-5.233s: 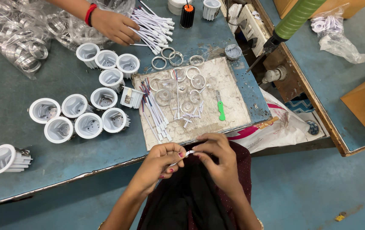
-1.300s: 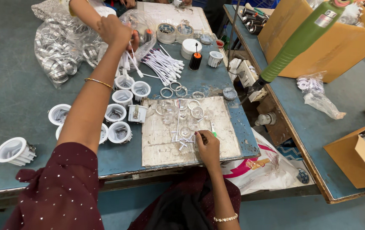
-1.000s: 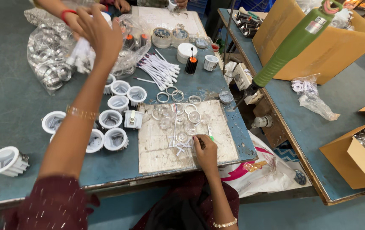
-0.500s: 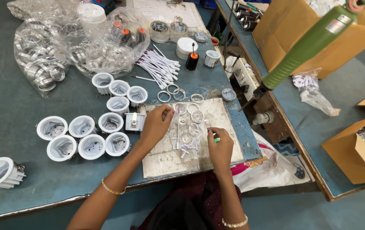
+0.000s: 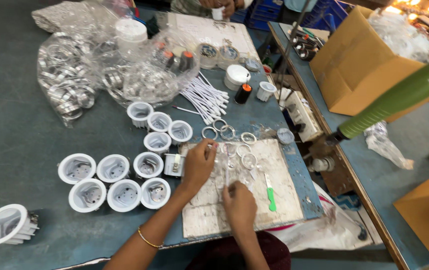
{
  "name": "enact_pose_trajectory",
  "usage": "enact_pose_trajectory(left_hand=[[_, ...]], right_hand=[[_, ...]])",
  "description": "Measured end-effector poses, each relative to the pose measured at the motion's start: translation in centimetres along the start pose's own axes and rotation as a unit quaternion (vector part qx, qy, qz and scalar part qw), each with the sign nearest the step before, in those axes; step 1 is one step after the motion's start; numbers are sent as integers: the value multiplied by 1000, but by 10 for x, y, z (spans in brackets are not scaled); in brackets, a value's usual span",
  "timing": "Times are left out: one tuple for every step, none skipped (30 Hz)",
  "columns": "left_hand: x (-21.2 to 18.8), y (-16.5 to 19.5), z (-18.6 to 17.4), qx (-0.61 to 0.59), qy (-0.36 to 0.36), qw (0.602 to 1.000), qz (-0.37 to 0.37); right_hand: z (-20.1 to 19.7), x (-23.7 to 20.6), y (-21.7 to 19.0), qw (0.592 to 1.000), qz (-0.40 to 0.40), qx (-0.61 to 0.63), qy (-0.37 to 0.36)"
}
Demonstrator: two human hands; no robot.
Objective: The person strips the insulation from the ends of white wires using a green utility knife, then twists the exposed conductors and places the prepared wires on the work surface. The person repeats this process for several wires throughout the clip.
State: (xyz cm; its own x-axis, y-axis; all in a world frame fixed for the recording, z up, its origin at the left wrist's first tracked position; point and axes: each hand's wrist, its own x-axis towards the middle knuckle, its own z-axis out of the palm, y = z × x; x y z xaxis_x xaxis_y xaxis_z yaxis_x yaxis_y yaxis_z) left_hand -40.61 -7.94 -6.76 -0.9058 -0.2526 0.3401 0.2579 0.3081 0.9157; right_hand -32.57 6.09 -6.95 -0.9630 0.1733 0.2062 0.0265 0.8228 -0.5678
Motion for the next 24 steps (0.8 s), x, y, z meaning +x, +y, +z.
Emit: enact_pose_trajectory(left_hand=[[0, -3, 1, -15, -3, 1000, -4], [0, -5, 4, -32, -6, 999, -7], [-1, -6, 9, -48, -9, 999, -10], [-2, -8, 13, -99, -31, 994, -22], [-2, -11, 17, -149, -54, 987, -34], [-2, -13, 20, -197, -77, 976, -45], [0, -17, 22, -270, -124, 952, -69], [2, -20, 22, -341, -170, 920, -93], [4, -24, 20, -409, -212, 880, -116], [7, -27, 18, -421, -210, 874, -117], [10, -30, 15, -434, -208, 869, -116], [13, -32, 12, -446, -206, 863, -114], [15, -32, 11, -461, -170, 864, -113], [16, -32, 10, -475, -134, 863, -113], [19, -31, 9, -488, -99, 860, -112], [21, -30, 7, -495, -76, 855, -133], [21, -29, 6, -502, -54, 850, -154], [22, -27, 5, -508, -32, 842, -176], [22, -24, 4, -509, -36, 840, -185], [22, -21, 3, -508, -42, 838, -193], [22, -18, 1, -507, -49, 837, -200], [21, -14, 0, -506, -55, 837, -201], [21, -11, -2, -505, -62, 837, -201], [20, -7, -3, -504, -67, 838, -201]], right_hand=[[-1, 3, 1, 1000, 19, 20, 7], [-3, 7, 2, 998, 37, 39, 14], [-6, 13, 3, 996, 20, 85, 23], [-8, 18, 4, 991, 4, 131, 31], [-9, 23, 4, 983, -10, 177, 39], [-9, 29, 2, 979, -19, 205, 8], [-8, 37, 0, 972, -28, 233, -23], [-6, 44, -3, 963, -36, 260, -55], [-4, 51, -6, 966, -57, 240, -73], [-2, 60, -9, 968, -78, 220, -91], [0, 70, -13, 969, -100, 200, -107], [1, 83, -16, 962, -98, 196, -163], [1, 96, -19, 953, -95, 190, -218], [1, 110, -22, 940, -91, 183, -272], [-2, 129, -25, 930, -70, 179, -312], [-5, 150, -29, 919, -48, 174, -351], [-5, 173, -35, 926, -68, 172, -330], [-3, 194, -43, 932, -87, 170, -308], [0, 214, -51, 946, -104, 146, -272], [3, 233, -60, 957, -121, 122, -234], [8, 248, -70, 961, -136, 95, -219], [12, 260, -80, 965, -151, 69, -203], [18, 268, -89, 960, -224, 63, -154], [24, 272, -99, 948, -296, 55, -103]])
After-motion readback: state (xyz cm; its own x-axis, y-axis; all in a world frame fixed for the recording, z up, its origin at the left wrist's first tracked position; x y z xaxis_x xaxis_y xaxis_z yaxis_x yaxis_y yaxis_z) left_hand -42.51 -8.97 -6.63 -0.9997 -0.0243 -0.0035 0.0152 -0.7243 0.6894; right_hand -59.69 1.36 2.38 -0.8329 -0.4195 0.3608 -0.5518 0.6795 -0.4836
